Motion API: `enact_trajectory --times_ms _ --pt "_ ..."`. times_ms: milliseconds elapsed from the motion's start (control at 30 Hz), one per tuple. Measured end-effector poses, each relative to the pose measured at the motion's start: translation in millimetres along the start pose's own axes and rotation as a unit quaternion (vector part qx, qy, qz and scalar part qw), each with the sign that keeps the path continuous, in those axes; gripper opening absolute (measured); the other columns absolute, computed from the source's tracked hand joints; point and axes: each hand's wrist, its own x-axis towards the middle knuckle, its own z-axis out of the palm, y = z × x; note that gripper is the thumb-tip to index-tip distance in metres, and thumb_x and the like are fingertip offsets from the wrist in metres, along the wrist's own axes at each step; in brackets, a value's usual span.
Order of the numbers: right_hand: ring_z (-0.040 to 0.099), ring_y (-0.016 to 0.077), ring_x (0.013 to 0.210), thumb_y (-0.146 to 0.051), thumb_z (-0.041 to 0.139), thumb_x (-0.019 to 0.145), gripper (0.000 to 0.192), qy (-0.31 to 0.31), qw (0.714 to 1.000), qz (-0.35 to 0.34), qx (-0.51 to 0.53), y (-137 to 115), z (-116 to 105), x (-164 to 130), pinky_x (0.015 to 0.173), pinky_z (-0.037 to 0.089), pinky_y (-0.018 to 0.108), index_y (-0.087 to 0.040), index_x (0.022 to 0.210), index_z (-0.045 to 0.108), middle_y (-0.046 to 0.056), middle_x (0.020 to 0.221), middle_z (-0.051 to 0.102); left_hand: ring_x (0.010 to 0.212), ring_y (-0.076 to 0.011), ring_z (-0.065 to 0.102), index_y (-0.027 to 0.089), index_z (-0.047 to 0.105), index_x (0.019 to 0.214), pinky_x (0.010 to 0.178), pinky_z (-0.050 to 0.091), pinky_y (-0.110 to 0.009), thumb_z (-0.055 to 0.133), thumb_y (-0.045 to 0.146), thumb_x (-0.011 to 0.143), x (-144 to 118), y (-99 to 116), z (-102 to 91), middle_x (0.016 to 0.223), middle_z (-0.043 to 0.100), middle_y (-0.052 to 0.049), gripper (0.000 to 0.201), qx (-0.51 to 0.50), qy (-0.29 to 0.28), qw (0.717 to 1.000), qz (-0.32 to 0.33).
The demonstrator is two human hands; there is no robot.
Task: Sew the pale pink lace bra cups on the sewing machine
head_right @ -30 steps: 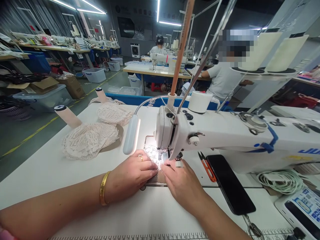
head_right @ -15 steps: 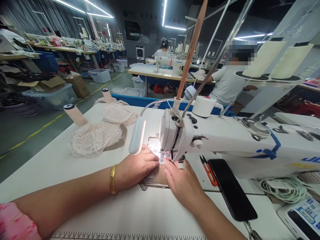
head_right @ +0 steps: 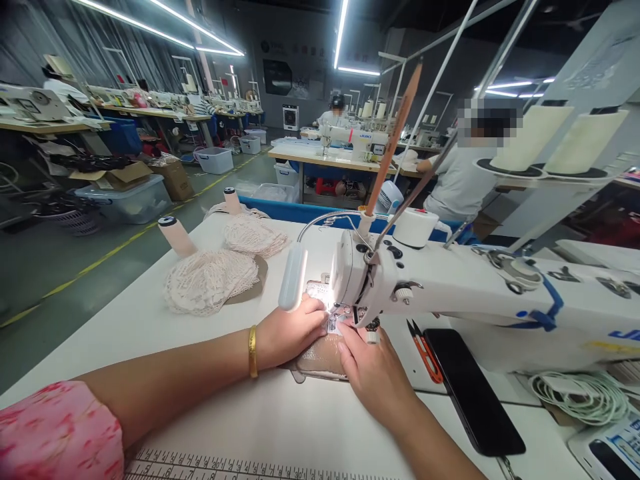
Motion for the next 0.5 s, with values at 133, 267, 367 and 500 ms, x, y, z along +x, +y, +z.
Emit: enact_trajectory --times_ms 133,267,367,500 --pt "0.066 0.0342 0.120 -0.036 0.040 0.109 0.038 0.020 1.000 -0.011 -0.001 2 3 -1 0.088 0.063 0.049 -0.022 0.136 0.064 0.013 0.131 0.070 0.095 -0.0213 0.064 0.019 0.061 0.079 0.090 0.050 -0.031 0.051 0.016 0.093 8 2 -8.8 0.095 0.069 -0.004 0.017 -0.095 -0.008 0.994 -0.059" --pt "0.069 0.0323 0.113 -0.040 0.040 0.109 0.038 0.052 0.998 -0.040 0.001 9 11 -3 0.090 0.061 0.048 -0.024 0.132 0.066 0.013 0.125 0.072 0.088 -0.0213 0.066 0.019 0.061 0.082 0.083 0.052 -0.030 0.055 0.017 0.089 24 -16 -28.5 0.088 0.069 -0.004 0.010 -0.137 -0.008 0.985 -0.104" --pt "0.070 0.0318 0.111 -0.042 0.040 0.109 0.038 0.060 0.997 -0.053 0.000 13 15 -3 0.089 0.062 0.048 -0.024 0.131 0.066 0.013 0.124 0.072 0.080 -0.0199 0.066 0.020 0.064 0.088 0.077 0.053 -0.029 0.060 0.023 0.089 35 -33 -44.6 0.083 0.069 -0.002 0.005 -0.146 -0.012 0.982 -0.120" --pt "0.069 0.0329 0.114 -0.042 0.038 0.110 0.040 0.042 0.998 -0.044 -0.008 12 13 -3 0.087 0.063 0.048 -0.025 0.134 0.065 0.013 0.127 0.072 0.081 -0.0204 0.066 0.021 0.066 0.090 0.076 0.053 -0.029 0.072 0.035 0.083 33 -31 -43.4 0.085 0.069 -0.002 0.017 -0.168 -0.053 0.980 -0.091"
